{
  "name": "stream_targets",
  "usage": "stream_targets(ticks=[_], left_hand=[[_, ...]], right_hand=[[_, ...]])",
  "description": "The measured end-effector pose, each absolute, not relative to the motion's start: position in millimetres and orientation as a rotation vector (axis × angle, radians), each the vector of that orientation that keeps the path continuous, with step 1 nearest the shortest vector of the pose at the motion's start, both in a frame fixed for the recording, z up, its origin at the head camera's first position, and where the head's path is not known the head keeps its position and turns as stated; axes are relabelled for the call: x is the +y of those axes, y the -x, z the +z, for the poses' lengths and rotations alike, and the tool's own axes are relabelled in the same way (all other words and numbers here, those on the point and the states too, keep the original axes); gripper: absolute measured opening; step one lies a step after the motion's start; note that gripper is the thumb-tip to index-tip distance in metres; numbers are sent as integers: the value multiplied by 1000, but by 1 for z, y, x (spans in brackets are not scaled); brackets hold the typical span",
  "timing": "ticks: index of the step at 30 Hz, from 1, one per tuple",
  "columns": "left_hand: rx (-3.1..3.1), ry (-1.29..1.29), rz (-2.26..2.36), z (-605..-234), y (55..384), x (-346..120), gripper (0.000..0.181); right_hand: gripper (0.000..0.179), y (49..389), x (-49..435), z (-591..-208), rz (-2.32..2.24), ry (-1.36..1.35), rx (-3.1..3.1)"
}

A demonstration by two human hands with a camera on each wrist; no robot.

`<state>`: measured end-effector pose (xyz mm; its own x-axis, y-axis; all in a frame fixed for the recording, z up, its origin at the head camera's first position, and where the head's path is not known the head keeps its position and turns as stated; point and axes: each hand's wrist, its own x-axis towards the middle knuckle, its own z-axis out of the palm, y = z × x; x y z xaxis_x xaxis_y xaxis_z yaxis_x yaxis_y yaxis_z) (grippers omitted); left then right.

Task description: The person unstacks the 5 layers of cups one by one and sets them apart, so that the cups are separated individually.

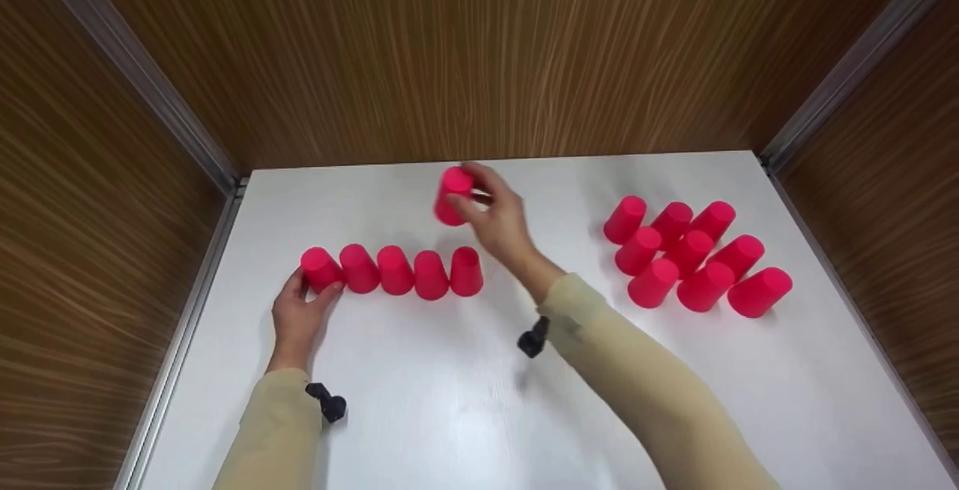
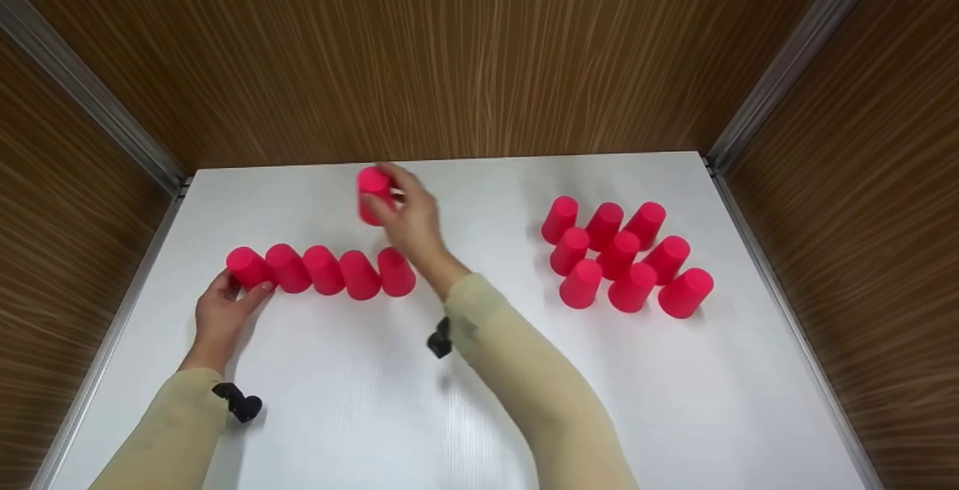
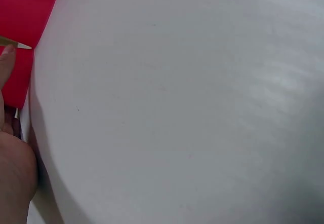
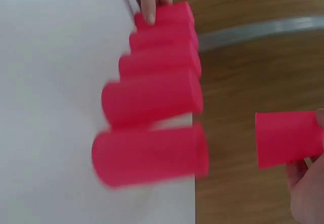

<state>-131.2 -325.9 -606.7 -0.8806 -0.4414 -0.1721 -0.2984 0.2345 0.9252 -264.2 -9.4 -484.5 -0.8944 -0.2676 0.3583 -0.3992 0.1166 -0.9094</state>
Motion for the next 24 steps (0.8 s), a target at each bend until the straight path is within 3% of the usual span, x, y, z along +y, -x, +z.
stream_targets(ticks=[11,24], left_hand=[[-2339,-706,-1727,-611,129,-338,82],[-2329,-720,-1743,-612,126,-339,84]], right_hand=[[59,288,82,-522,1804,-293,-2414],[61,296,125,-563,1761,28,-2512]])
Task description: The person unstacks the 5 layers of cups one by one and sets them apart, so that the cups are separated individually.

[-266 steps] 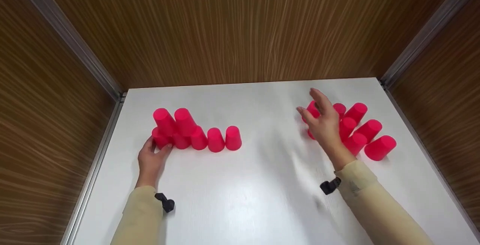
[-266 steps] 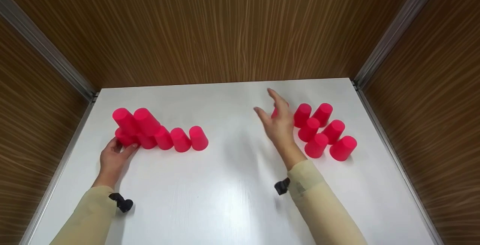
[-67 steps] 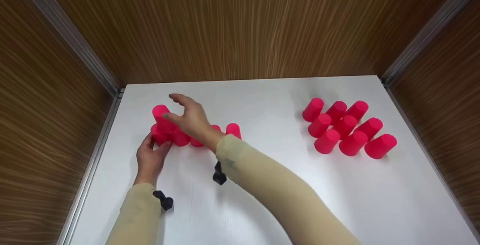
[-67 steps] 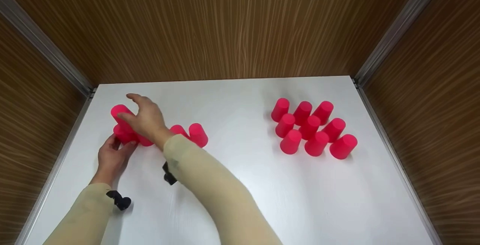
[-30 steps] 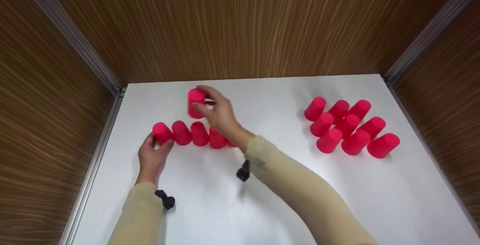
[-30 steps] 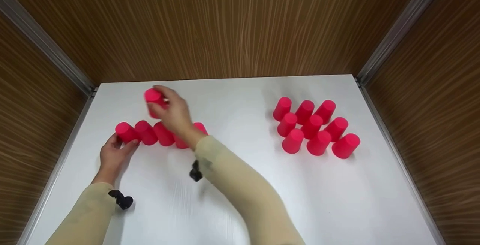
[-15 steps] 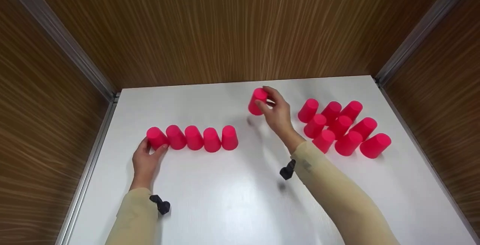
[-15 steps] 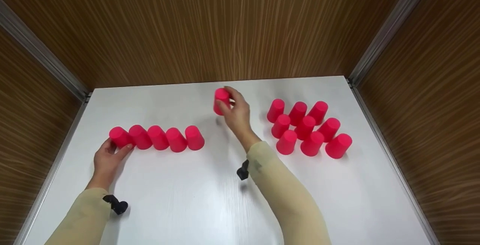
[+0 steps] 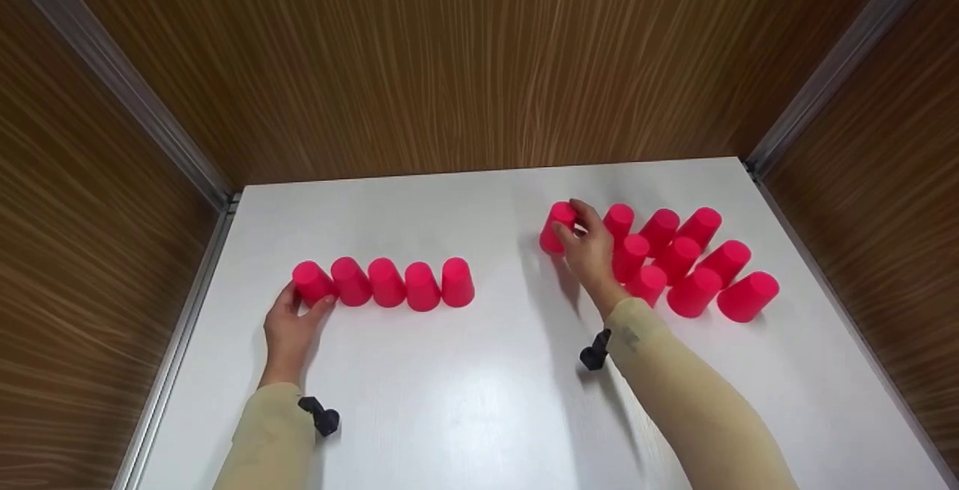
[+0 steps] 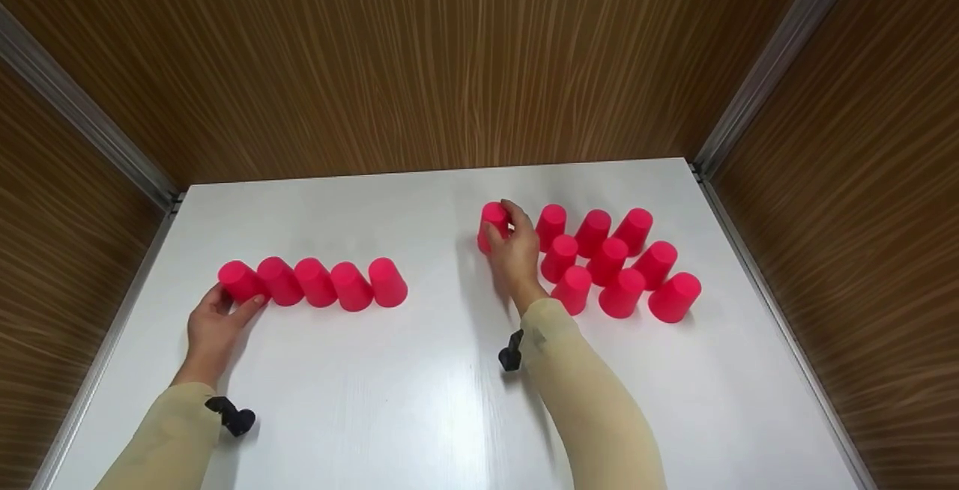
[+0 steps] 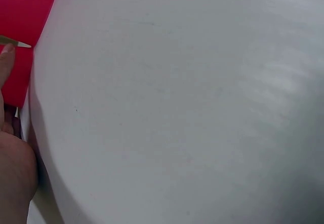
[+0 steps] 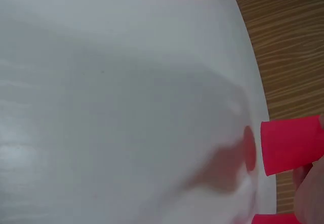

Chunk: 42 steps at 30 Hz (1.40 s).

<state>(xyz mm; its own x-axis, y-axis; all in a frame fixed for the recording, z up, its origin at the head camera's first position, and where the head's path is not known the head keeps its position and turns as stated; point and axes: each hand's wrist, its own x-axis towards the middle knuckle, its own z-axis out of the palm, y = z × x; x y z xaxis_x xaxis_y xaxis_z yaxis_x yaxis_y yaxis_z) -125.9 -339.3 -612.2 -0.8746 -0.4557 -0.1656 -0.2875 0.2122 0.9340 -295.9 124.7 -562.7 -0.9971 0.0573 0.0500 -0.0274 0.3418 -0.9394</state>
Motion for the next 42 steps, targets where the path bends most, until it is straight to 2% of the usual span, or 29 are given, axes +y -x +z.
stream_targets(ticks=[10,17,24,33,42], left_hand=[[-2319,-720,-1751,-613,125,-339,82],[-2305,-734,-1751,-616,128,-341,82],[-2313,-747,-1765,-616,128,-340,84],[-2320,-733,-1760,-615,126,-340,83],[-2293,-710,-1762,-616,127,-340,82]], right_hand=[[66,297,130,-572,1749,135,-2546],[62,300,133,-575,1705,108,-2542],[74,290,130,-563,1659,135,-2612],[63,259,107,-543,1619,-251,-2458],[59,229,57,-548,1739,-536,-2397]])
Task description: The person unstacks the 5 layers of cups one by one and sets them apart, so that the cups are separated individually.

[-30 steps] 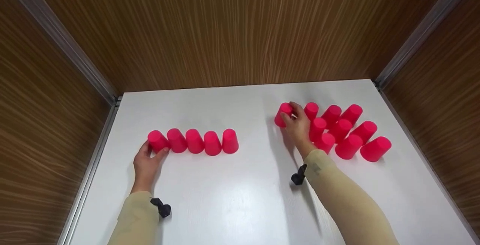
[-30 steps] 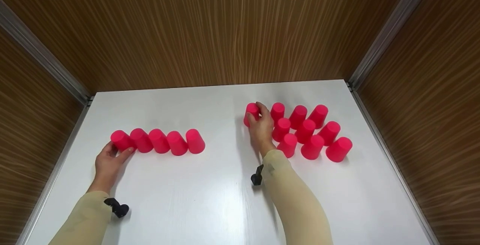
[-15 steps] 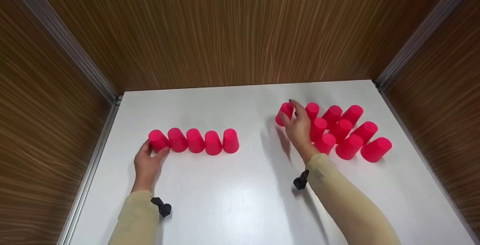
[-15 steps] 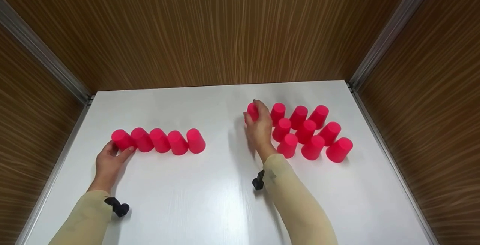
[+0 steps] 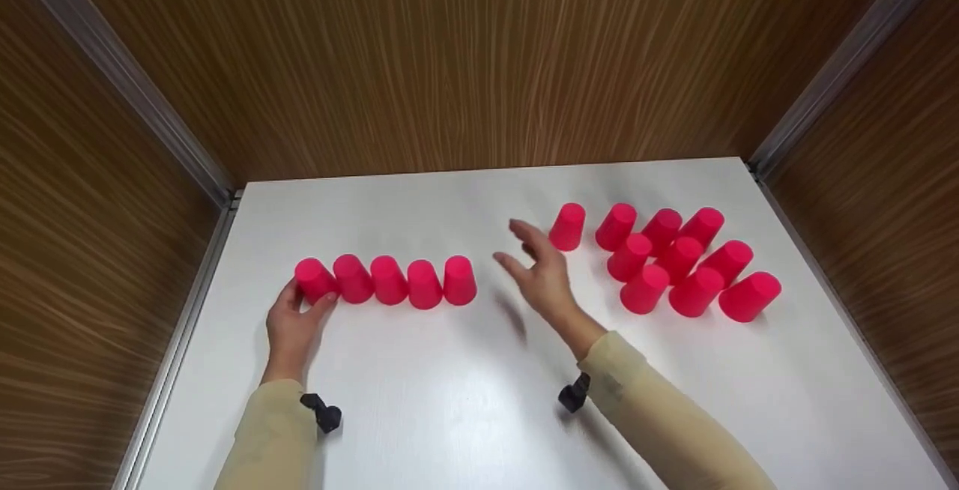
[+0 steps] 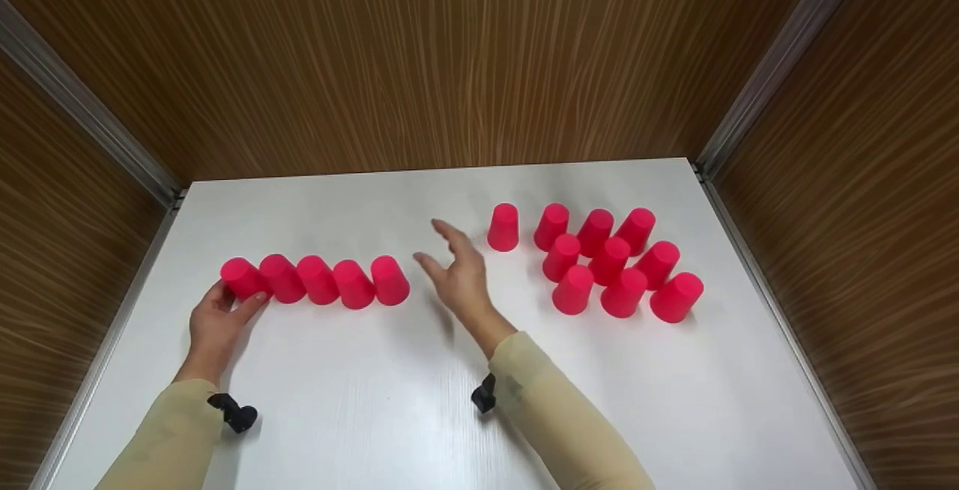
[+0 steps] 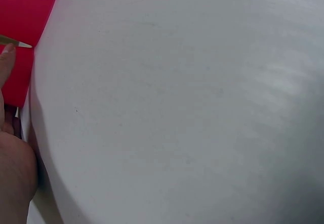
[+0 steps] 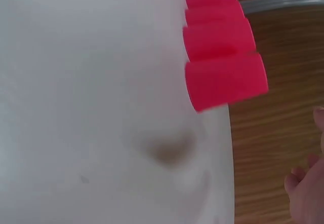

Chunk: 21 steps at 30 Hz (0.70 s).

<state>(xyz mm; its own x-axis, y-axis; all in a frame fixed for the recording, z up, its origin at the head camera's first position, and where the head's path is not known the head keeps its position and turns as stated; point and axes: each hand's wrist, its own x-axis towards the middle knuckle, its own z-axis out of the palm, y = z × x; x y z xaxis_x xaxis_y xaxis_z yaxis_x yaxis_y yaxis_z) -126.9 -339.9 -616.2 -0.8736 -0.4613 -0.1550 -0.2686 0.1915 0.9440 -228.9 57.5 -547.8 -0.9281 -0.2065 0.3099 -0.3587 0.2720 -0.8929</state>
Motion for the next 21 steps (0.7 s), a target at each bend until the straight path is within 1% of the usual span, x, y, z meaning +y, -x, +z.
stream_targets(ticks=[12,21], left_hand=[[-2314,-733,-1759,-615,126,-341,82],[-2324,-738,-1752,-616,127,-340,83]], right_hand=[[65,207,5,-564,1813,-597,-2551],[62,205,-7,-583,1825,-493,-2576]])
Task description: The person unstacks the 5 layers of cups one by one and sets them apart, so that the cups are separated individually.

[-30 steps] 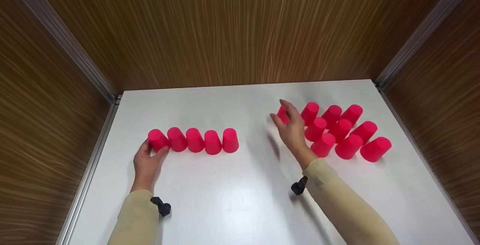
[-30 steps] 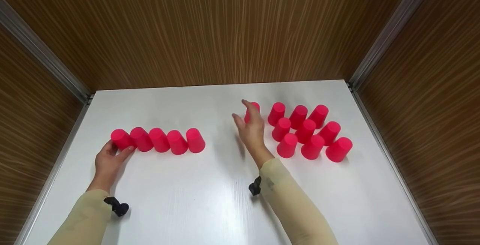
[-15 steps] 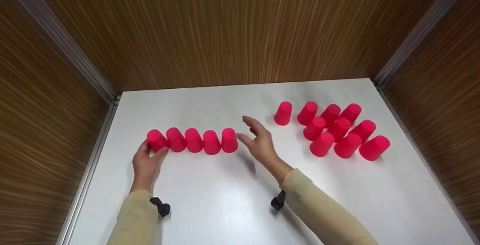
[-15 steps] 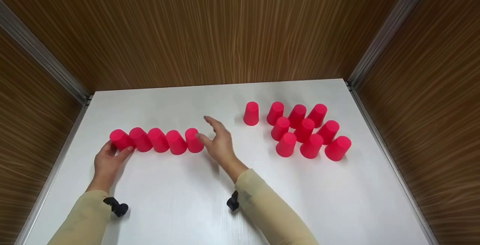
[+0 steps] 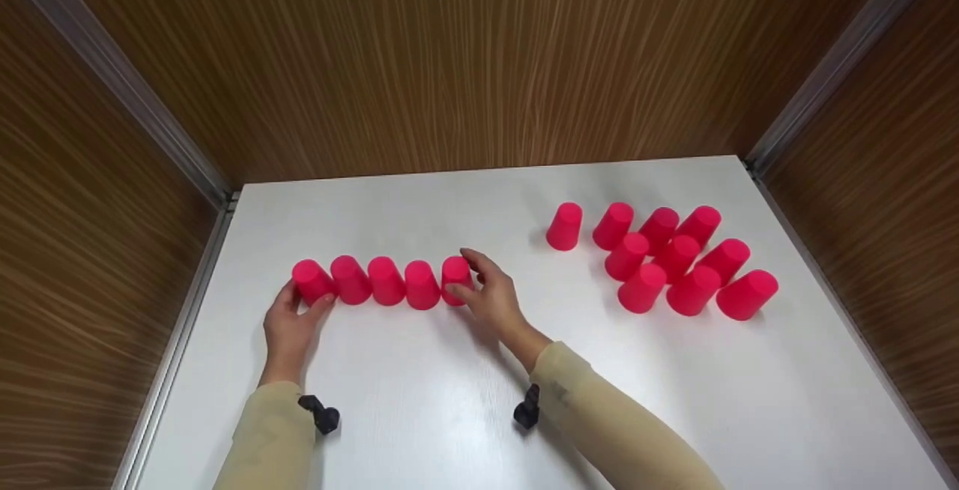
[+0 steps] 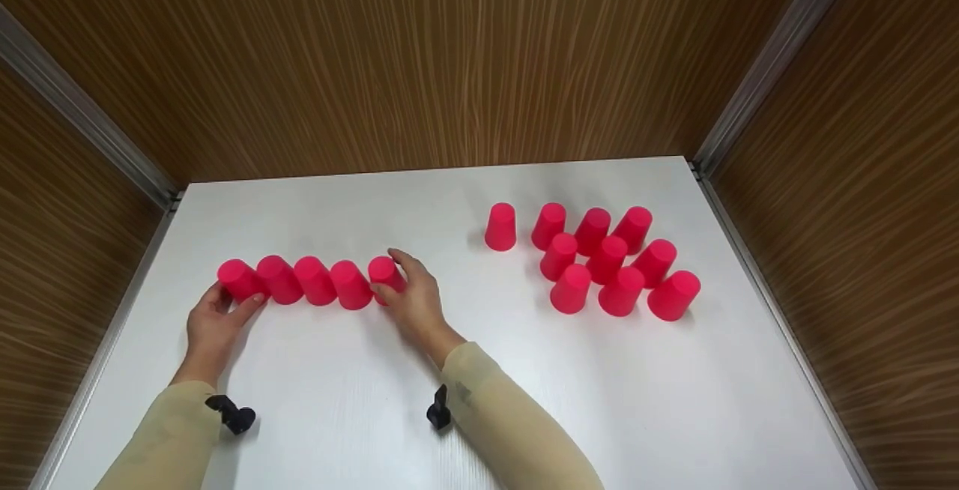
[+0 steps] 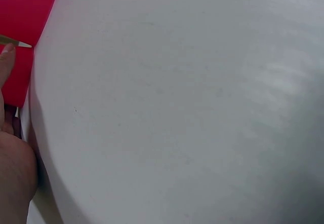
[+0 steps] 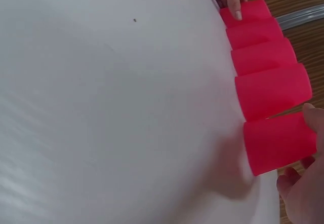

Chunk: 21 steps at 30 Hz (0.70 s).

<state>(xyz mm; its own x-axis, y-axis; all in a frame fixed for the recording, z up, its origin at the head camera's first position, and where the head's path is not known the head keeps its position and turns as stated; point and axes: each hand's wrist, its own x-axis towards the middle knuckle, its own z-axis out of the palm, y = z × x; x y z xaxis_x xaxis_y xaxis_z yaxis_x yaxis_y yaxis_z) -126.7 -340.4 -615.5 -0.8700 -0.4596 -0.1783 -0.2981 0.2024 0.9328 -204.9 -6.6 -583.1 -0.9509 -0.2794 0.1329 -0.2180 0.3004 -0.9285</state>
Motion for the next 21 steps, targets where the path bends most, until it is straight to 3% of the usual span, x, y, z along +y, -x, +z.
stream_targets(ticks=[12,21], left_hand=[[-2284,-708,-1769,-617,127,-339,81],[-2316,-754,-1764,-613,125,-340,86]], right_hand=[[53,204,2,-593,-1881,424,2373],[55,210,47,-587,-1965,340,2414]])
